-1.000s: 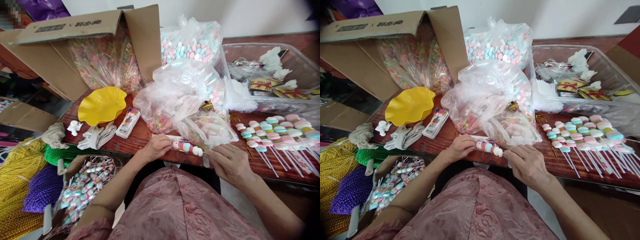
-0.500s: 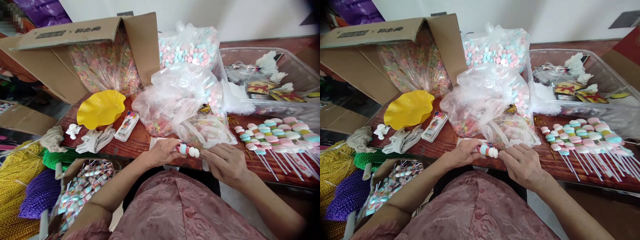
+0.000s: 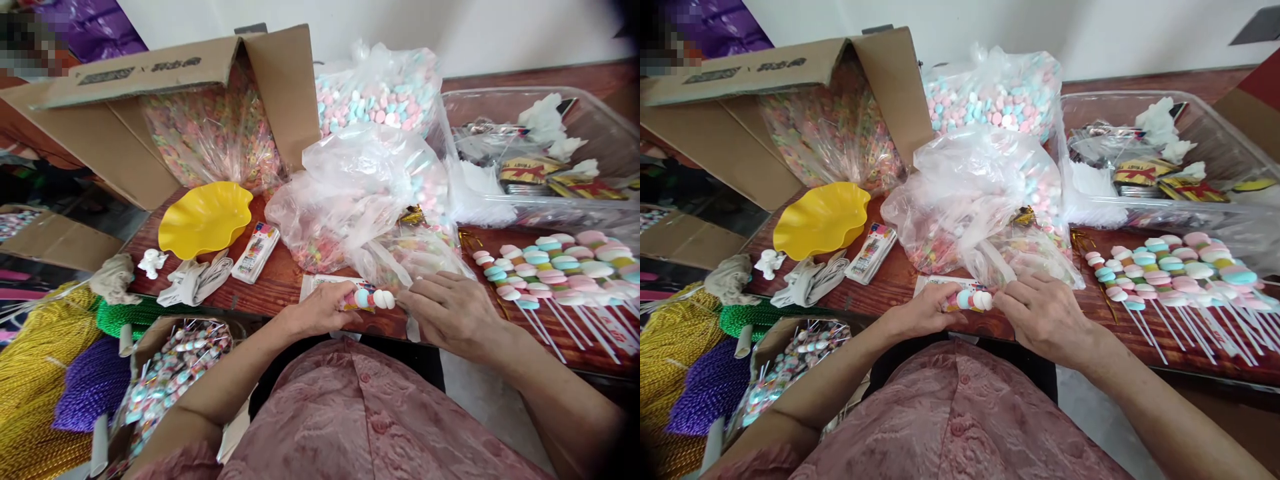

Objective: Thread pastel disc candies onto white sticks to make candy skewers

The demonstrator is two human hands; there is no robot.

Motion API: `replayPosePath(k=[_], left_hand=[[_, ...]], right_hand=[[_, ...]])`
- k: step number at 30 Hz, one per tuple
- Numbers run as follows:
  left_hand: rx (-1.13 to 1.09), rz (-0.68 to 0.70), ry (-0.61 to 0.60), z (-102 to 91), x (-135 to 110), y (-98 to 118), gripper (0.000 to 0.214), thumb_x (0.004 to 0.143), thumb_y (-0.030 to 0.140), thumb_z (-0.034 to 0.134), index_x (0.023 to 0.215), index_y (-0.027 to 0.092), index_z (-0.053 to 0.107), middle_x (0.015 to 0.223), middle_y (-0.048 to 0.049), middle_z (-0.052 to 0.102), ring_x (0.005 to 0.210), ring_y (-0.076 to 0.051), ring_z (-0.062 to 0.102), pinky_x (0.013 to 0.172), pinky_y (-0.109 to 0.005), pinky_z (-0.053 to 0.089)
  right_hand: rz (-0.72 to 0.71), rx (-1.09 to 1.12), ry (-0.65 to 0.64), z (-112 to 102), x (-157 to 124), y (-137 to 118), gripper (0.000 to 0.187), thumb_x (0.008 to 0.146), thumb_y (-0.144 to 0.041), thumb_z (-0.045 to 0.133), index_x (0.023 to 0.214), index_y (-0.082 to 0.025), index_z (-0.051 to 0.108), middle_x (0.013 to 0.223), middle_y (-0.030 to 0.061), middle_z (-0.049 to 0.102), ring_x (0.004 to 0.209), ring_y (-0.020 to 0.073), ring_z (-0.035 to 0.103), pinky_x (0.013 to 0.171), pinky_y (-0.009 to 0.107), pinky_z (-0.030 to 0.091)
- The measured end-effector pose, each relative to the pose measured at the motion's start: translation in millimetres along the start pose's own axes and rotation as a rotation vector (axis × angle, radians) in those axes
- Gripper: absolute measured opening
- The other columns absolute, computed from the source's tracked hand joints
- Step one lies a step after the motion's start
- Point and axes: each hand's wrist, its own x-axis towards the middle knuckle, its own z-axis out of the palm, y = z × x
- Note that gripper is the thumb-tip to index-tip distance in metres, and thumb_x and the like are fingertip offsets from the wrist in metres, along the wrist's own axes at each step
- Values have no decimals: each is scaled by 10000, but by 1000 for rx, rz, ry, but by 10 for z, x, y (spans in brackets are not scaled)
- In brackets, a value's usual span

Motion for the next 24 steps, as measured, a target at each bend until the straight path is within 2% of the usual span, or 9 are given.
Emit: replayPosePath(k=[3, 7, 9, 12, 14, 17, 19, 21, 24], left_hand=[[-68, 13, -24, -7, 44, 39, 260, 808, 263, 704, 1040, 181, 618, 913, -18, 691, 785, -162, 617, 690, -253, 460], [-49, 22, -35, 8, 72, 58, 267, 808, 282, 707, 1034, 178, 612, 864, -11, 684, 728, -149, 604, 650, -243, 434], [-4, 8, -38, 11, 66, 57, 348, 787, 278, 719, 1098, 182, 598, 924, -30, 702, 778, -169, 632, 684, -257, 450], [72, -3, -11, 1, 37, 44, 562, 740, 322, 752, 1243, 181, 546, 1127, -85, 698, 969, -226, 655, 821, -305, 475], [106, -32, 22, -10, 12, 24, 556, 728, 351, 751, 1225, 180, 569, 1156, -90, 696, 999, -237, 652, 845, -313, 470], [107, -112, 60, -16, -19, -10, 261, 733, 320, 722, 944, 174, 669, 914, -37, 720, 804, -182, 642, 725, -266, 449], [65, -153, 64, -16, -28, -15, 157, 741, 312, 711, 778, 166, 666, 737, 0, 668, 677, -138, 583, 639, -235, 407], [-3, -174, 43, -15, -27, 3, 206, 748, 359, 726, 749, 160, 674, 679, 18, 626, 643, -120, 543, 601, -219, 378], [-108, -178, -23, -20, -8, 63, 290, 730, 430, 768, 818, 161, 705, 713, 29, 634, 681, -120, 551, 614, -208, 387]], right_hand=[[15, 37, -23, 43, -4, -50, 187, 865, -55, 458, 932, -179, 581, 759, 24, 617, 668, 148, 525, 642, 307, 367], [11, 129, -123, 36, 11, -70, 159, 885, -80, 449, 920, -178, 570, 820, 36, 644, 674, 147, 522, 630, 303, 342], [15, 163, -160, 2, 30, -74, 160, 909, -99, 432, 890, -181, 568, 791, 30, 631, 657, 143, 509, 622, 299, 328], [29, 190, -169, -52, 51, -84, 185, 924, -98, 413, 855, -175, 566, 778, 36, 623, 674, 143, 522, 637, 295, 338], [39, 199, -135, -67, 49, -93, 183, 922, -86, 416, 870, -170, 569, 775, 36, 622, 687, 144, 534, 644, 291, 350], [33, 191, -48, -36, 9, -110, 167, 908, -65, 435, 927, -159, 572, 799, 40, 633, 699, 142, 548, 636, 285, 361], [24, 153, -15, 14, -37, -126, 160, 892, -52, 458, 940, -153, 572, 820, 48, 642, 720, 148, 564, 639, 292, 367], [23, 100, -18, 70, -86, -149, 157, 883, -50, 473, 936, -153, 577, 804, 47, 639, 722, 156, 570, 637, 302, 365], [27, 56, -25, 131, -138, -193, 151, 886, -59, 473, 911, -156, 586, 761, 42, 622, 696, 158, 554, 620, 311, 352]])
